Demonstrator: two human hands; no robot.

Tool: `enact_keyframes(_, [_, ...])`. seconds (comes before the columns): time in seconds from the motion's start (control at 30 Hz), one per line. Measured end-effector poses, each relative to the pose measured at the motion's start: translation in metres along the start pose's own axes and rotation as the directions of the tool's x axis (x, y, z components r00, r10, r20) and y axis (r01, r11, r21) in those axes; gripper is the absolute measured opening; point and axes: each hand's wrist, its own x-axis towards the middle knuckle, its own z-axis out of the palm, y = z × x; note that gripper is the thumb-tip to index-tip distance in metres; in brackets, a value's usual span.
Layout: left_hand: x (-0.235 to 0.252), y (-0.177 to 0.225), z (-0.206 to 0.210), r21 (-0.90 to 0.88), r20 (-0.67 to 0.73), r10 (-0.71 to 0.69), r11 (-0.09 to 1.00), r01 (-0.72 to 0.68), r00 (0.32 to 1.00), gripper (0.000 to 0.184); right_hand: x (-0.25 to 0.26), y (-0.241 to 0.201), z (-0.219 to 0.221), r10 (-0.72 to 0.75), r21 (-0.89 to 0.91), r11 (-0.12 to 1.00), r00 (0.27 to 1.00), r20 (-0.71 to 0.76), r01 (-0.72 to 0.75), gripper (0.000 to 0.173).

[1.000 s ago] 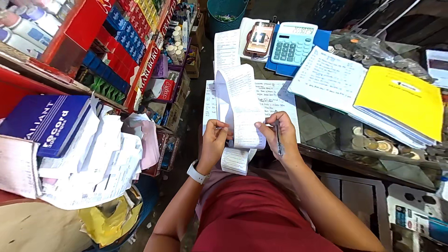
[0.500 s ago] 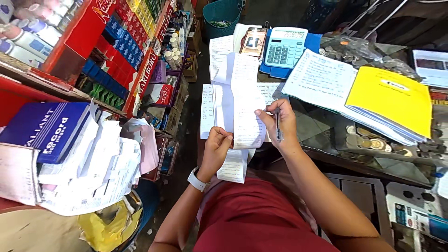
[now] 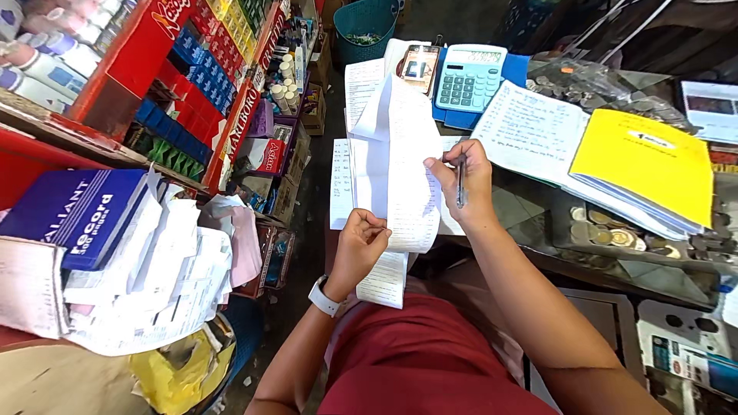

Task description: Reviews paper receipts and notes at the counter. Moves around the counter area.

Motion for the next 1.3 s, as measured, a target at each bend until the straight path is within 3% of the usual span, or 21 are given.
enact_keyframes(0.13, [0.003, 0.001, -0.001, 0.041, 0.027, 0.064, 0.997, -0.065, 0.998, 0.013, 0.012, -0.006, 0.004, -0.036, -0.001, 0.999, 0.999, -0.019, 0.036, 0.026])
enact_keyframes(0.37, [0.018, 0.008, -0.006, 0.137, -0.010, 0.159, 0.978, -0.156, 0.987, 0.025, 0.007, -0.006, 0.002, 0.030, 0.054, 0.998, 0.999, 0.040, -0.032, 0.019])
enact_keyframes(0.57, [0.047, 0.029, -0.013, 0.116, -0.096, 0.094, 0.990, -0.083, 0.991, 0.034, -0.025, 0.009, 0.007, 0.076, 0.241, 0.965, 0.988, 0.135, -0.107, 0.008])
enact_keyframes(0.67, [0.063, 0.037, -0.018, 0.138, -0.084, 0.100, 0.987, -0.087, 0.991, 0.037, -0.049, 0.019, 0.007, 0.090, 0.285, 0.949, 0.981, 0.172, -0.137, 0.015])
enact_keyframes(0.83, [0.075, 0.044, -0.024, 0.211, -0.042, 0.081, 0.975, -0.070, 0.996, 0.038, -0.072, 0.009, 0.014, 0.193, 0.351, 0.910, 0.975, 0.113, -0.221, 0.026])
enact_keyframes(1.1, [0.095, 0.057, -0.023, 0.230, -0.109, 0.040, 0.973, -0.014, 0.993, 0.038, -0.079, 0.005, 0.017, 0.297, 0.404, 0.853, 0.944, 0.146, -0.331, 0.029])
enact_keyframes(1.3, [0.121, 0.044, -0.027, 0.181, -0.145, 0.113, 0.980, -0.086, 0.983, 0.037, -0.081, 0.002, 0.017, 0.352, 0.398, 0.829, 0.919, 0.175, -0.393, 0.032])
